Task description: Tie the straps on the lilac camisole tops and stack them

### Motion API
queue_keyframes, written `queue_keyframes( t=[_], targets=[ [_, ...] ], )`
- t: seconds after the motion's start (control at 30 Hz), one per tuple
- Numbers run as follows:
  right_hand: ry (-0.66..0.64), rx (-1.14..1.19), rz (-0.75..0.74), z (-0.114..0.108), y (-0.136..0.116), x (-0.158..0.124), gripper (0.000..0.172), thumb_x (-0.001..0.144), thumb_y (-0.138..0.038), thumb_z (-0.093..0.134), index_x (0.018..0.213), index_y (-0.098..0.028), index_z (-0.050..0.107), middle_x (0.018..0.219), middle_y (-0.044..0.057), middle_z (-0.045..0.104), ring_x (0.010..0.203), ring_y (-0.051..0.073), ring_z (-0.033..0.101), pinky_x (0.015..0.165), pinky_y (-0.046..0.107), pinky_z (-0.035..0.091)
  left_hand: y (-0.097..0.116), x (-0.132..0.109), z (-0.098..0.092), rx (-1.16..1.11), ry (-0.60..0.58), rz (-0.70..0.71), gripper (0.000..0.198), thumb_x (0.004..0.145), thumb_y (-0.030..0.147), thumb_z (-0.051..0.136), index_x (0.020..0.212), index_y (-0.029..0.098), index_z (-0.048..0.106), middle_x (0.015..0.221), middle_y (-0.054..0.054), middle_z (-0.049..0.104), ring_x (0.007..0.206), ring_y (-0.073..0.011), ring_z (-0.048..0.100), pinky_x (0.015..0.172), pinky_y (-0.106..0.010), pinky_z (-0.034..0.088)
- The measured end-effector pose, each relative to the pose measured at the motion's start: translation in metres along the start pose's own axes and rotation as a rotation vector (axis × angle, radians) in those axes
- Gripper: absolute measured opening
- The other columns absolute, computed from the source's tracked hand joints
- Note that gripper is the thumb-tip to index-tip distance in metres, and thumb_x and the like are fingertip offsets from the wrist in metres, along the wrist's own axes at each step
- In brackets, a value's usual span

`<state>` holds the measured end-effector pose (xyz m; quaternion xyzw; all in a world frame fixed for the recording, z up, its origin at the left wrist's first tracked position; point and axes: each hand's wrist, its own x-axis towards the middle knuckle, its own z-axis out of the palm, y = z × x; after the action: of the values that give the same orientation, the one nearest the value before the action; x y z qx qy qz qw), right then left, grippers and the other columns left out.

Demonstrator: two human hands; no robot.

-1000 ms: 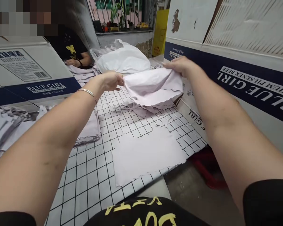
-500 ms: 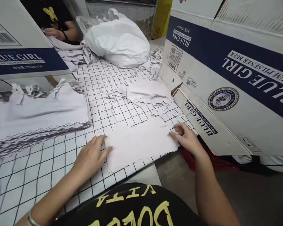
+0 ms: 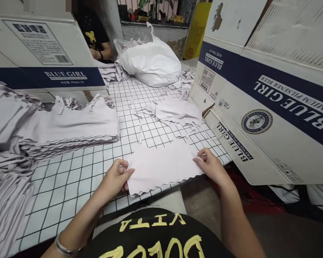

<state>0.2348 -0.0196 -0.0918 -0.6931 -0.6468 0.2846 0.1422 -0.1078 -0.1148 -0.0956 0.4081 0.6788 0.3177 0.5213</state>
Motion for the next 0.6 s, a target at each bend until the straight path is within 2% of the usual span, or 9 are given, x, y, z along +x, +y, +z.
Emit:
queue_keyframes(
  t=[0.07, 0.13, 0.2, 0.27, 0.33, 0.37, 0.47, 0.53, 0.6],
  targets=[
    [0.016, -0.087, -0.035, -0.001, 0.002, 0.001, 0.022, 0.078, -0.04, 0.061, 0.089, -0.024, 0.051, 0.07, -0.001, 0.06, 0.062, 0.019, 0.055, 0.057, 0.029, 0.041, -0.003, -0.008, -0.008, 0.196, 0.033, 0.021, 0.034, 0.078, 0.051, 0.057, 0.093, 0.025, 0.04, 0.054, 0.009, 0.047, 0.042, -0.0148, 0.05, 0.045, -0.024, 0.036],
    [0.136, -0.177, -0.147, 0.003, -0.004, 0.002, 0.023, 0.079, -0.039, 0.063, 0.09, -0.022, 0.053, 0.082, 0.004, 0.063, 0.075, 0.023, 0.059, 0.067, 0.034, 0.045, 0.002, -0.008, -0.014, 0.492, 0.136, 0.123, 0.026, 0.083, 0.047, 0.054, 0.091, 0.024, 0.046, 0.064, 0.004, 0.055, 0.054, -0.017, 0.056, 0.052, -0.026, 0.037],
    [0.246, -0.182, -0.336, 0.014, -0.02, 0.0, 0.022, 0.084, -0.04, 0.059, 0.094, -0.021, 0.055, 0.096, 0.009, 0.063, 0.092, 0.026, 0.058, 0.08, 0.04, 0.046, 0.015, 0.005, -0.015, 0.722, 0.258, 0.251, 0.022, 0.088, 0.044, 0.048, 0.087, 0.023, 0.051, 0.08, -0.002, 0.061, 0.068, -0.0198, 0.059, 0.06, -0.029, 0.038],
    [0.22, -0.132, -0.568, 0.034, -0.043, -0.008, 0.024, 0.09, -0.04, 0.053, 0.104, -0.02, 0.057, 0.11, 0.011, 0.062, 0.107, 0.027, 0.055, 0.092, 0.043, 0.044, 0.033, 0.033, -0.012, 0.791, 0.344, 0.33, 0.025, 0.091, 0.043, 0.044, 0.083, 0.021, 0.053, 0.093, -0.006, 0.063, 0.081, -0.0225, 0.06, 0.068, -0.032, 0.04],
    [0.085, -0.123, -0.787, 0.059, -0.066, -0.019, 0.033, 0.092, -0.041, 0.052, 0.117, -0.02, 0.056, 0.128, 0.014, 0.056, 0.121, 0.028, 0.049, 0.102, 0.045, 0.04, 0.051, 0.07, -0.004, 0.694, 0.368, 0.319, 0.023, 0.087, 0.041, 0.053, 0.08, 0.019, 0.053, 0.099, -0.01, 0.062, 0.095, -0.0268, 0.058, 0.078, -0.035, 0.041],
    [0.015, -0.147, -0.875, 0.072, -0.075, -0.025, 0.039, 0.091, -0.042, 0.053, 0.123, -0.019, 0.054, 0.136, 0.014, 0.051, 0.127, 0.029, 0.044, 0.106, 0.048, 0.037, 0.059, 0.089, 0.0, 0.571, 0.357, 0.275, 0.021, 0.082, 0.037, 0.061, 0.077, 0.019, 0.053, 0.102, -0.011, 0.062, 0.104, -0.0296, 0.056, 0.084, -0.036, 0.041],
    [-0.137, -0.238, -0.987, 0.101, -0.089, -0.038, 0.048, 0.091, -0.048, 0.052, 0.131, -0.021, 0.052, 0.148, 0.014, 0.039, 0.138, 0.032, 0.033, 0.112, 0.053, 0.029, 0.075, 0.136, 0.008, 0.177, 0.267, 0.113, 0.024, 0.07, 0.016, 0.071, 0.065, 0.018, 0.048, 0.101, -0.013, 0.062, 0.118, -0.0334, 0.048, 0.092, -0.038, 0.04],
    [-0.176, -0.262, -0.977, 0.109, -0.09, -0.041, 0.049, 0.093, -0.05, 0.048, 0.134, -0.023, 0.05, 0.151, 0.012, 0.037, 0.14, 0.031, 0.029, 0.114, 0.054, 0.027, 0.081, 0.154, 0.01, 0.031, 0.195, 0.063, 0.023, 0.07, 0.01, 0.068, 0.063, 0.018, 0.047, 0.092, -0.012, 0.064, 0.111, -0.0305, 0.054, 0.088, -0.037, 0.045],
    [-0.189, -0.265, -0.958, 0.11, -0.088, -0.041, 0.05, 0.094, -0.05, 0.045, 0.136, -0.024, 0.049, 0.152, 0.011, 0.035, 0.142, 0.03, 0.027, 0.115, 0.054, 0.026, 0.086, 0.163, 0.007, -0.093, 0.101, 0.035, 0.015, 0.076, 0.011, 0.063, 0.068, 0.016, 0.051, 0.084, -0.01, 0.066, 0.095, -0.0245, 0.063, 0.079, -0.033, 0.051]
  ],
)
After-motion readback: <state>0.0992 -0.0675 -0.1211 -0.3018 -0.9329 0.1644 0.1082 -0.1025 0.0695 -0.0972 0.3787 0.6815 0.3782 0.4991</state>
